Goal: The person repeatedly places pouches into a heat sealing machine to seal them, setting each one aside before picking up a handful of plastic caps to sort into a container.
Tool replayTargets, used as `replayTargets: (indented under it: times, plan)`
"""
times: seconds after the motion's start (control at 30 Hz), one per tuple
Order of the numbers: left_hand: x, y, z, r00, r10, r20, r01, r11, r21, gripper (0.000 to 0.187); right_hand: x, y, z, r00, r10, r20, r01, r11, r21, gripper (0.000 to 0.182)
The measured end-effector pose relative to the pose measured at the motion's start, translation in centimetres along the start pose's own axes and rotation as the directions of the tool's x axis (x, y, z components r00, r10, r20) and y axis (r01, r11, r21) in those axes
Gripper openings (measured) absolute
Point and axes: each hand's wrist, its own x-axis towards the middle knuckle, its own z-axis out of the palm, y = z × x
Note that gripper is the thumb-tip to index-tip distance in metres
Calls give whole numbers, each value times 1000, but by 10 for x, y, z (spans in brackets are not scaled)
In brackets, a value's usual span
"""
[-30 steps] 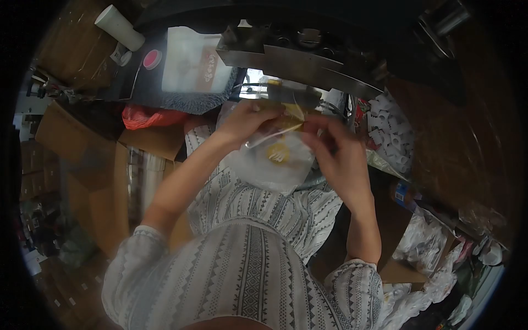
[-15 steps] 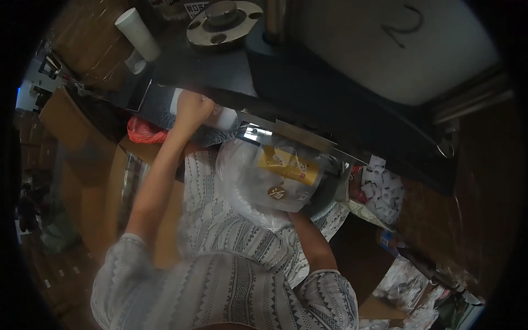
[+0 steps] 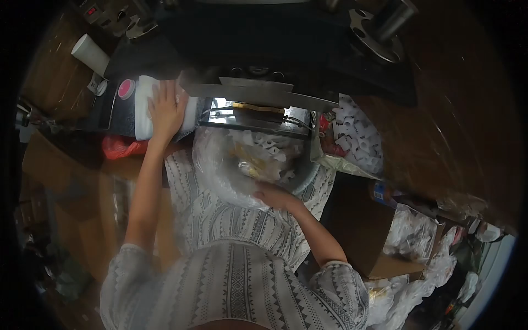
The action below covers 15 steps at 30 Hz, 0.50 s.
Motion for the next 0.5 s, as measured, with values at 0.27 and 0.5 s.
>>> replayTargets:
  times: [0.27, 0.5]
  plan:
    - [-73, 16, -41, 995, 88, 41, -93, 984, 149, 61, -119, -121, -167, 433, -136, -891, -483, 800, -357, 20]
    - [-89, 10, -73, 986, 165, 35, -156, 971, -181, 40, -88, -76, -189, 661, -35, -749, -280, 915, -290, 19]
